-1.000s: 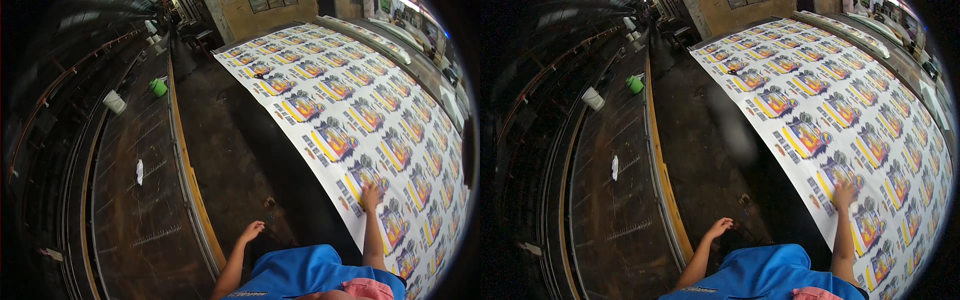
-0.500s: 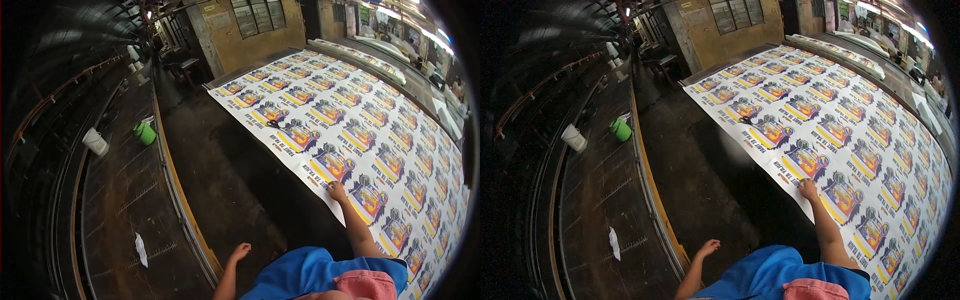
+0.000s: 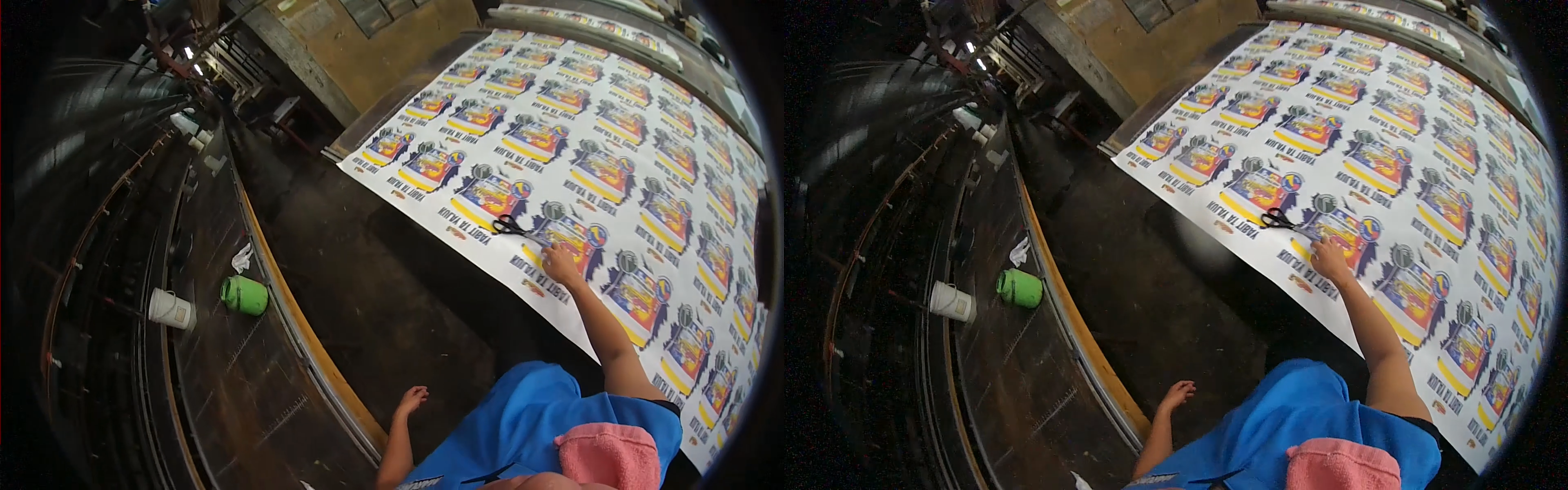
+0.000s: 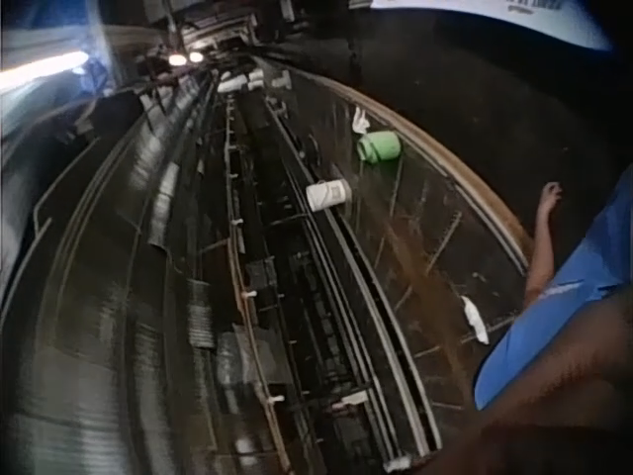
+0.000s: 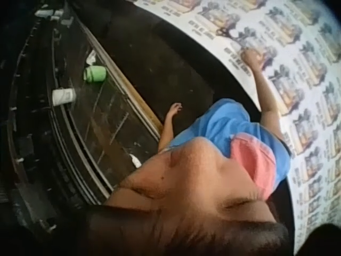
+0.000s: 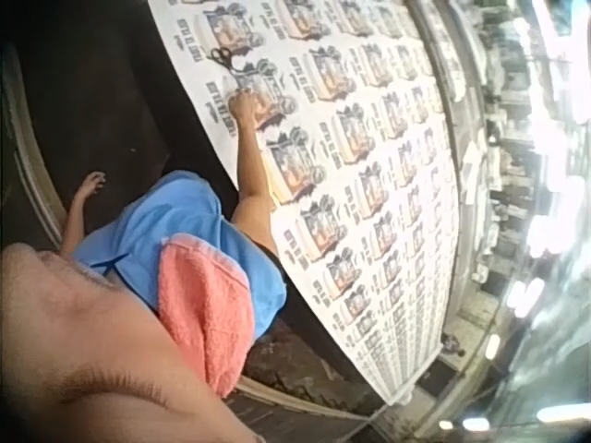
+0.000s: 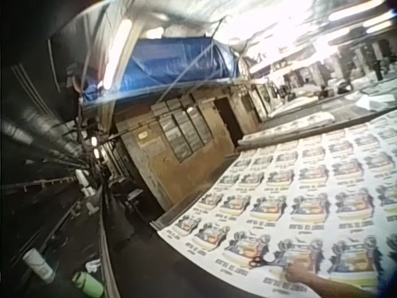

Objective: The recorder is unrolling a long sheet of printed fabric on a large table and using scissors to cut individual sections.

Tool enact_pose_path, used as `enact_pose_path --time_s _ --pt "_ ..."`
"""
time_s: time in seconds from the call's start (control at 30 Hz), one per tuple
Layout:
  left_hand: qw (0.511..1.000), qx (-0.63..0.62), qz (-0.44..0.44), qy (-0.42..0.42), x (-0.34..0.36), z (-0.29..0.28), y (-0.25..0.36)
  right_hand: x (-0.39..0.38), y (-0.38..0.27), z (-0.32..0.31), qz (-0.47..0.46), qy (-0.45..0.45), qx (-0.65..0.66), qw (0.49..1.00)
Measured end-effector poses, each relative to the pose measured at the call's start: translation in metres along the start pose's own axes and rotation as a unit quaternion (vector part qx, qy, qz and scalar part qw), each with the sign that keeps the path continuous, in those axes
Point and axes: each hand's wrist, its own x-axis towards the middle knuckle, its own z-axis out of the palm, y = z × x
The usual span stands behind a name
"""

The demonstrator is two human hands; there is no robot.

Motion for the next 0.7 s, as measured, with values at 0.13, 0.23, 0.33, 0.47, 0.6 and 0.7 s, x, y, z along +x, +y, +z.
enact_pose_path --time_s 0.13,0.23,0.33,0.47,0.6,0.7 --pt "0.996 -0.039 -0.067 0.047 0.014 -0.066 0.012 0.115 -0.057 0.025 0.028 -0.085 0.025 0.996" --pt "0.99 -0.095 -0.092 0.04 0.016 -0.097 0.012 0.192 -0.119 0.053 -0.057 -0.042 -0.087 0.994" --pt "0.988 -0.089 -0.125 0.017 0.039 -0.123 0.016 0.28 -0.182 0.088 -0.079 -0.147 -0.021 0.986" --pt "0.98 -0.144 -0.139 0.019 0.098 -0.171 0.025 0.361 -0.244 0.134 -0.058 -0.144 0.02 0.988" --pt "0.974 -0.224 -0.042 -0.002 0.163 -0.234 0.041 0.399 -0.281 0.17 0.007 -0.115 0.003 0.993" --pt "0.961 -0.261 -0.088 0.015 0.234 -0.289 0.088 0.417 -0.291 0.179 0.044 -0.085 -0.007 0.995"
